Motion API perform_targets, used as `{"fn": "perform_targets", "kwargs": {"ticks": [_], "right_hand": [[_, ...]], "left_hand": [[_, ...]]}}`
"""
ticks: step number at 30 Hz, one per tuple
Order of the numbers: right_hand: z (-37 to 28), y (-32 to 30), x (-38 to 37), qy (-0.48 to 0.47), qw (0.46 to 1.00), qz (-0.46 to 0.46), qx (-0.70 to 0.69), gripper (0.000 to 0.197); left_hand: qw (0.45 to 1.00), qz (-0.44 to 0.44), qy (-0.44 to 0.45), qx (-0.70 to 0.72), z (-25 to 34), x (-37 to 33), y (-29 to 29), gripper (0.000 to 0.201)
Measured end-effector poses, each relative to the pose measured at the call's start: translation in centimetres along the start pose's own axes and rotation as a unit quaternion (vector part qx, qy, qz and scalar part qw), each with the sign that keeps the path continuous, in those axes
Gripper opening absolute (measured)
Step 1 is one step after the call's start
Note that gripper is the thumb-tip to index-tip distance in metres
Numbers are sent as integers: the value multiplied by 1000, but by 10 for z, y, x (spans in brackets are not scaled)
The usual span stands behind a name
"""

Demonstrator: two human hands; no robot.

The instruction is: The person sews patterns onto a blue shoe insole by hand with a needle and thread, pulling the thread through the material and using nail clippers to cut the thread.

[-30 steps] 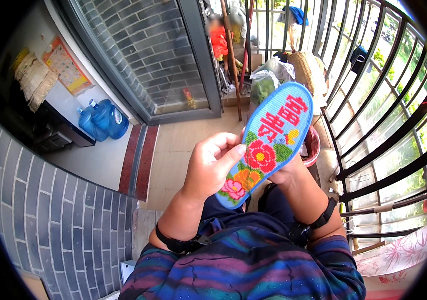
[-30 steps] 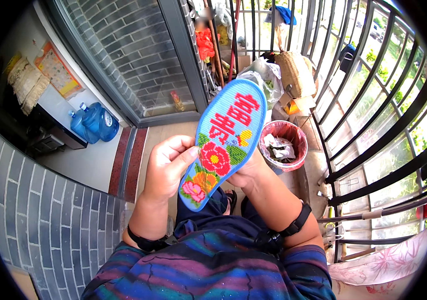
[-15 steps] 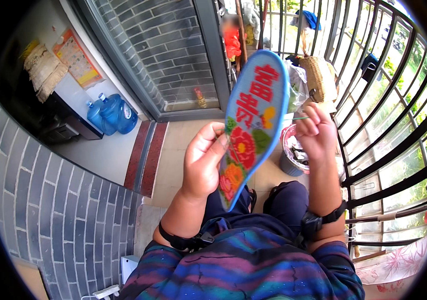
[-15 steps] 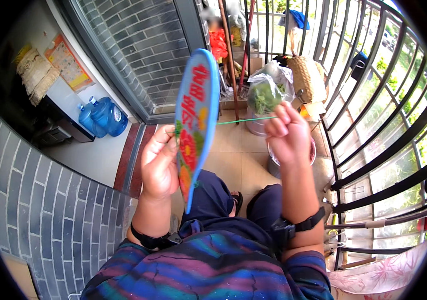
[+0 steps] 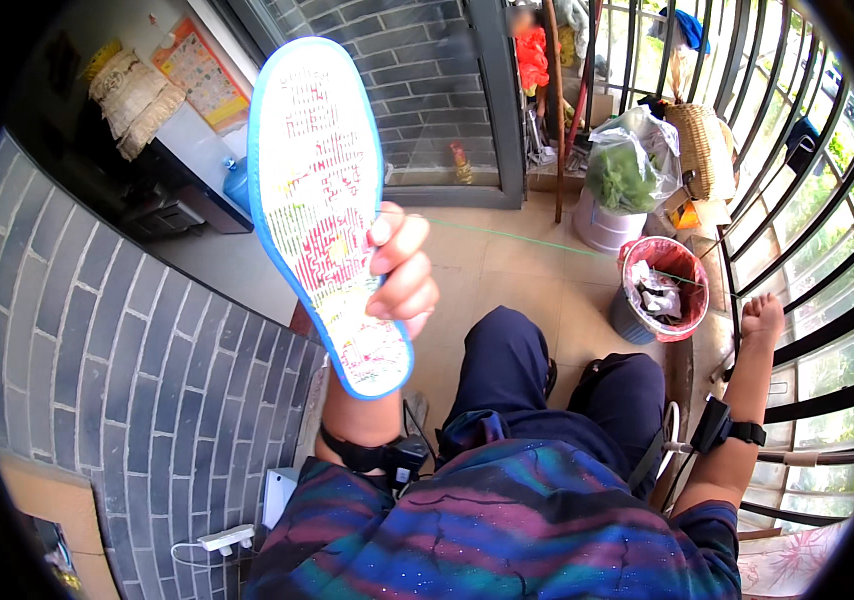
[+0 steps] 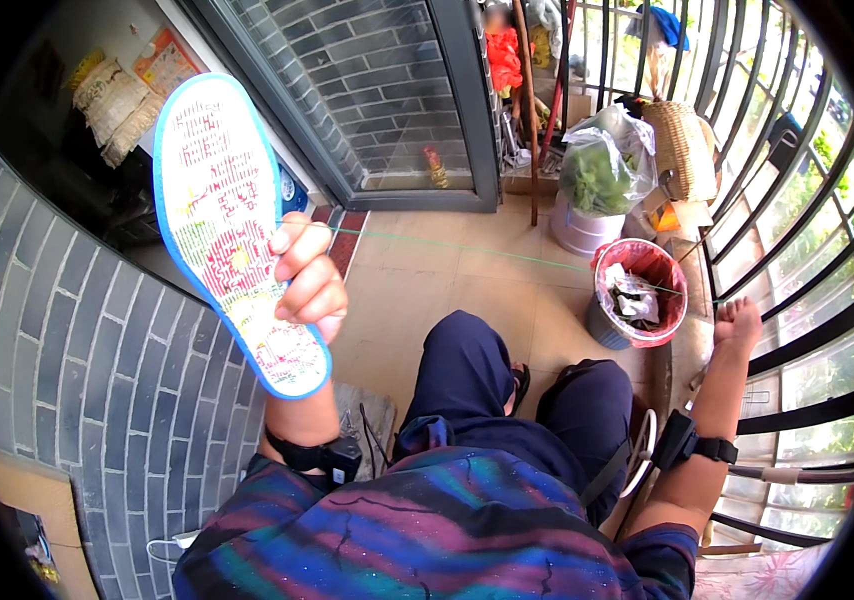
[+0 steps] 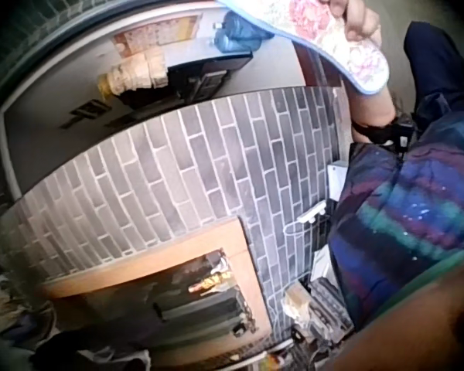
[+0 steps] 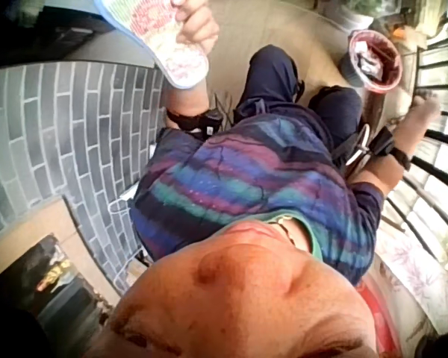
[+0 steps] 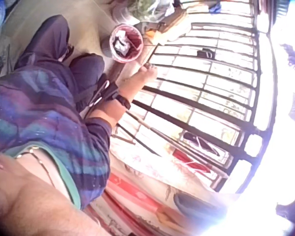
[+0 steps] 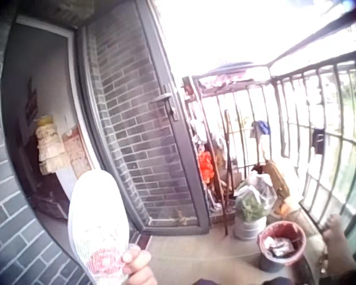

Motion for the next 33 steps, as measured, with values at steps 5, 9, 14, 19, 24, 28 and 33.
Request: {"fn": "perform_targets", "kwargs": {"ticks": [5,9,14,19,24,28,33], "right_hand": [[-6,156,170,-109,975,-158,110,9],[-8,232,299,-241,878,-371,185,11],[-10,262,438,-494,676,-427,341,9],[-5,271,478,-556,620,-485,266,18],[-1,273,480,-560,622,-483,257,19],[-3,272,482,-575,614,-473,261,19],[-4,271,483,-582,614,-467,257,18]], "left_hand": [[990,-61,-95,89,-56,-18,10,30],[978,-72,-148,129,-88,-23,18,32],[975,-51,-179,118,-106,-24,22,31],[961,-57,-198,184,-115,-19,16,30],[960,-84,-183,195,-116,-15,9,33],[956,-89,-189,204,-119,-17,15,33],[945,-100,-184,252,-121,-19,21,32]]}}
Point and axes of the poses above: each hand's wrist, its own x-axis away from the middle knuckle, its own y-axis out of the palm, z = x × y, the point moved 9 cm from there along -x, towards the middle knuckle, and after that the axes turned 8 degrees about y, right-handed, at the moved point
